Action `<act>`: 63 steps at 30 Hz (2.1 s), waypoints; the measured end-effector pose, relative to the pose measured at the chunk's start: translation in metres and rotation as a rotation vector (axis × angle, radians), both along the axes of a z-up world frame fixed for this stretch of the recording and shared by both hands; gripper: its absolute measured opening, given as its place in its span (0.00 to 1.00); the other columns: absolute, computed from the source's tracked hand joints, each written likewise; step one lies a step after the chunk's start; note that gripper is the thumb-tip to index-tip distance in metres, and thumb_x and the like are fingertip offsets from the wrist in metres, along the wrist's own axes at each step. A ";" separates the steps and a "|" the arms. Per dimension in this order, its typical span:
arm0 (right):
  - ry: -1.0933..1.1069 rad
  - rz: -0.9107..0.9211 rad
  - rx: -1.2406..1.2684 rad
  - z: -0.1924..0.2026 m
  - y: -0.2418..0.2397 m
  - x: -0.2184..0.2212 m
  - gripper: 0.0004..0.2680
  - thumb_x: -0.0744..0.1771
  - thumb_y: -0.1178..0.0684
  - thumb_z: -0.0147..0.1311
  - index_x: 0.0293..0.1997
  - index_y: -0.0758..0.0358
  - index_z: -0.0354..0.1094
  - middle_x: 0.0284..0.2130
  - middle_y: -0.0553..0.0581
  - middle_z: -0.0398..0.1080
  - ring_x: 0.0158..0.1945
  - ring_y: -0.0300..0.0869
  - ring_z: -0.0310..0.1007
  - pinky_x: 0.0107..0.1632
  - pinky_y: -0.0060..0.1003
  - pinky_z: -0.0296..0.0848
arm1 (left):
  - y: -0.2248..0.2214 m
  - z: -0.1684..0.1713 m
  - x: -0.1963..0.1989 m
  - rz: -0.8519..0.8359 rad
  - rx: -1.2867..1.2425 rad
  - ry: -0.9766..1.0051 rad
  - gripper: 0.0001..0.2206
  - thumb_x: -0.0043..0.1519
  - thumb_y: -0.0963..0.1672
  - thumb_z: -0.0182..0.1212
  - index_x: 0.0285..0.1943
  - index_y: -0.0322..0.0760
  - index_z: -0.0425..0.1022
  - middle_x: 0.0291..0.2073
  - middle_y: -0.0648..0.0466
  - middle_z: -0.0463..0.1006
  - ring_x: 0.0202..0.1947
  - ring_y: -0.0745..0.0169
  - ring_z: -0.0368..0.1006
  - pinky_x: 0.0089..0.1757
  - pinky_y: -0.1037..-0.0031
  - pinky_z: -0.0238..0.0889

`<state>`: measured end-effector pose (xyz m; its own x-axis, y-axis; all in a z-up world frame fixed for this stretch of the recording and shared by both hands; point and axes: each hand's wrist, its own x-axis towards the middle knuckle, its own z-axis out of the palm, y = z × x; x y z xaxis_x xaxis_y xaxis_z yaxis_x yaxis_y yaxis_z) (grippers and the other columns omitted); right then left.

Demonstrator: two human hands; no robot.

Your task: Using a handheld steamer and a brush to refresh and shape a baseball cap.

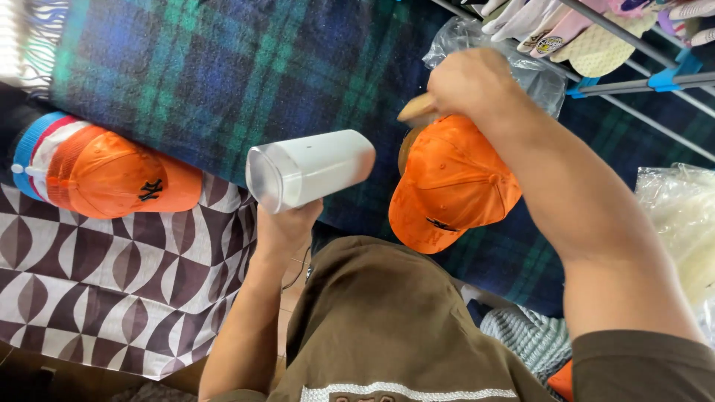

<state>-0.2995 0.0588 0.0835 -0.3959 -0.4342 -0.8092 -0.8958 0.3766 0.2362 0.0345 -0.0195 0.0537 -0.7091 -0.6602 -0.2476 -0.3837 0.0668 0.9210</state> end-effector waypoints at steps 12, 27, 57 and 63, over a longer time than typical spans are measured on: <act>0.062 -0.255 -1.321 0.049 0.228 0.000 0.08 0.76 0.61 0.61 0.61 0.79 0.79 0.44 0.66 0.79 0.45 0.51 0.78 0.43 0.42 0.71 | 0.029 0.089 -0.136 -0.740 -0.409 -0.288 0.20 0.52 0.48 0.58 0.52 0.37 0.66 0.34 0.48 0.76 0.26 0.40 0.74 0.26 0.52 0.68; 0.021 -1.013 -1.369 0.013 0.294 0.085 0.12 0.76 0.58 0.54 0.66 0.76 0.70 0.42 0.66 0.74 0.32 0.41 0.68 0.32 0.32 0.69 | 0.032 -0.079 -0.042 -0.124 0.370 -0.072 0.26 0.51 0.40 0.62 0.61 0.28 0.66 0.31 0.46 0.72 0.18 0.62 0.68 0.17 0.74 0.66; 0.040 -1.207 -1.174 0.057 0.250 0.073 0.15 0.73 0.48 0.42 0.63 0.61 0.70 0.29 0.50 0.68 0.27 0.37 0.66 0.29 0.37 0.67 | 0.019 0.111 -0.158 -0.880 -0.445 -0.394 0.13 0.53 0.45 0.57 0.45 0.37 0.72 0.35 0.48 0.78 0.30 0.49 0.76 0.28 0.61 0.71; 0.071 -1.503 -1.541 -0.044 0.325 0.152 0.09 0.74 0.56 0.48 0.58 0.71 0.70 0.25 0.59 0.69 0.19 0.39 0.66 0.17 0.33 0.64 | -0.015 0.053 -0.173 -0.498 -0.336 -0.413 0.21 0.47 0.54 0.69 0.43 0.40 0.79 0.33 0.51 0.83 0.38 0.45 0.81 0.37 0.58 0.74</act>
<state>-0.1480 0.3837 0.0394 -0.9822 0.0287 -0.1858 0.1766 0.4805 -0.8590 -0.1385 -0.0343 0.1065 -0.8378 -0.3707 -0.4010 -0.5460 0.5780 0.6064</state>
